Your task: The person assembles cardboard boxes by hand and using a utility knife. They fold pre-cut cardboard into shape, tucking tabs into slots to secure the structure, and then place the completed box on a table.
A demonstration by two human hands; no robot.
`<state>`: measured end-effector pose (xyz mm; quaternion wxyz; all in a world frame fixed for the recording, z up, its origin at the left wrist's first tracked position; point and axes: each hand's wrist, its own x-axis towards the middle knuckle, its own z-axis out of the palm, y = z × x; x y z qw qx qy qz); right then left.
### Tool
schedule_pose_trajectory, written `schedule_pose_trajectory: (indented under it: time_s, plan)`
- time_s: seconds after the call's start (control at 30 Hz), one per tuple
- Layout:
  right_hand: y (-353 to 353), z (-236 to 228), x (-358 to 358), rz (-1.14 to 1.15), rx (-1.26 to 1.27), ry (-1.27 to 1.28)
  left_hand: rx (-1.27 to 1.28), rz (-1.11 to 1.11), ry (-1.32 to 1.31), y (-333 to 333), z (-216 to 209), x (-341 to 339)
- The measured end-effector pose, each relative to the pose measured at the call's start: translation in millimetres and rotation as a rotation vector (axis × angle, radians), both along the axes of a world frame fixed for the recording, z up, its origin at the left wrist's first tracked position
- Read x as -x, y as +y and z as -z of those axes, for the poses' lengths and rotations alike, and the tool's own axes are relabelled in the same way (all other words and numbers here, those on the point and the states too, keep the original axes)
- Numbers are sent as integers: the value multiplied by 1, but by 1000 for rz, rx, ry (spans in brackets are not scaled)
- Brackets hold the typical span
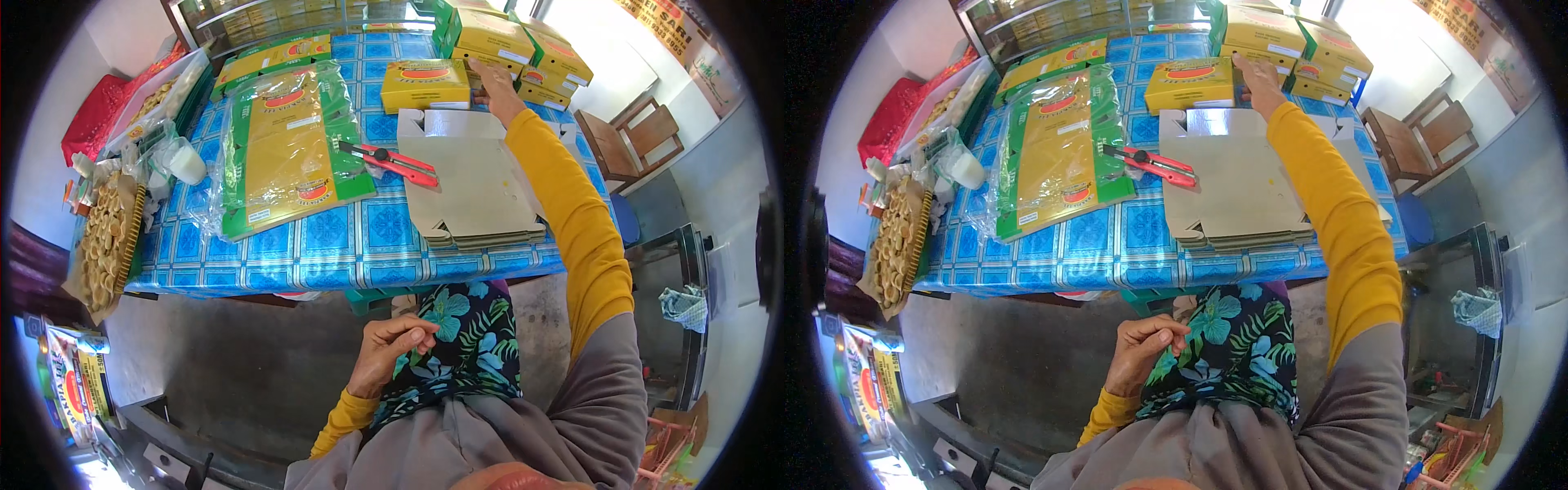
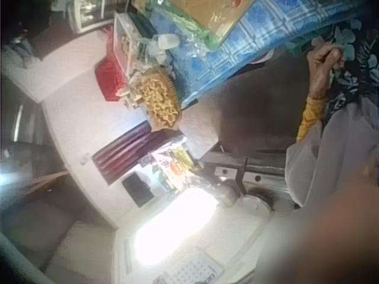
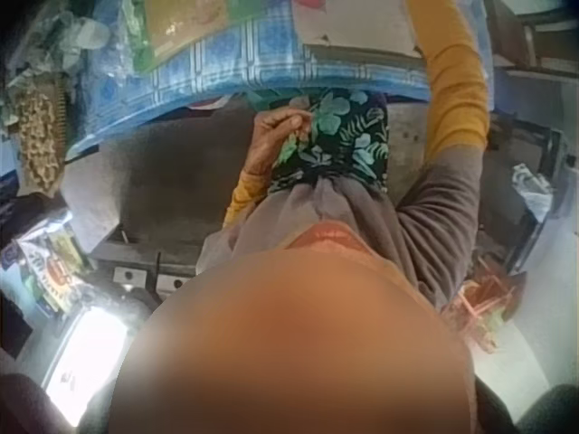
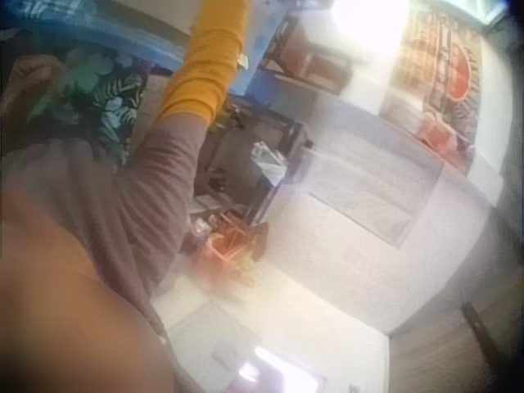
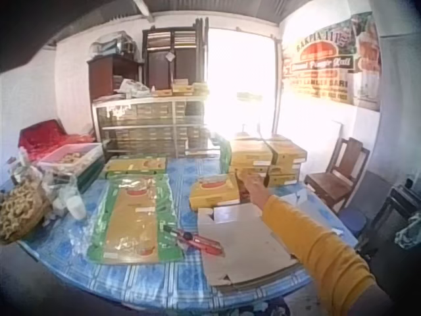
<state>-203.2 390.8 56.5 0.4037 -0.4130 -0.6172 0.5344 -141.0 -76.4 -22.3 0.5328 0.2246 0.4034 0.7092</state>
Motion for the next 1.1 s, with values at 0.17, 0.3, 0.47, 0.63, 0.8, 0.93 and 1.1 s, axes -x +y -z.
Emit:
schedule_pose_trajectory:
  time_s: [0.17,0.3,0.47,0.63,0.8,0.93,1.1]
  plan:
    - [4,10,-69,-158,-407,-380,43,-6,91,0,-10,2]
    - [20,8,-167,52,-894,-757,12,-246,456,8,-22,10]
    - [-3,-4,-241,141,-548,-1212,16,-680,1216,57,-37,42]
    - [26,55,-294,25,-606,-943,15,-412,496,134,-30,52]
    - [14,67,-317,-30,-505,-750,49,-416,519,129,-28,35]
    - [-31,28,-312,-301,-445,-732,38,-530,461,111,-26,37]
    - [-54,41,-289,-332,-344,-327,49,-687,467,102,-28,42]
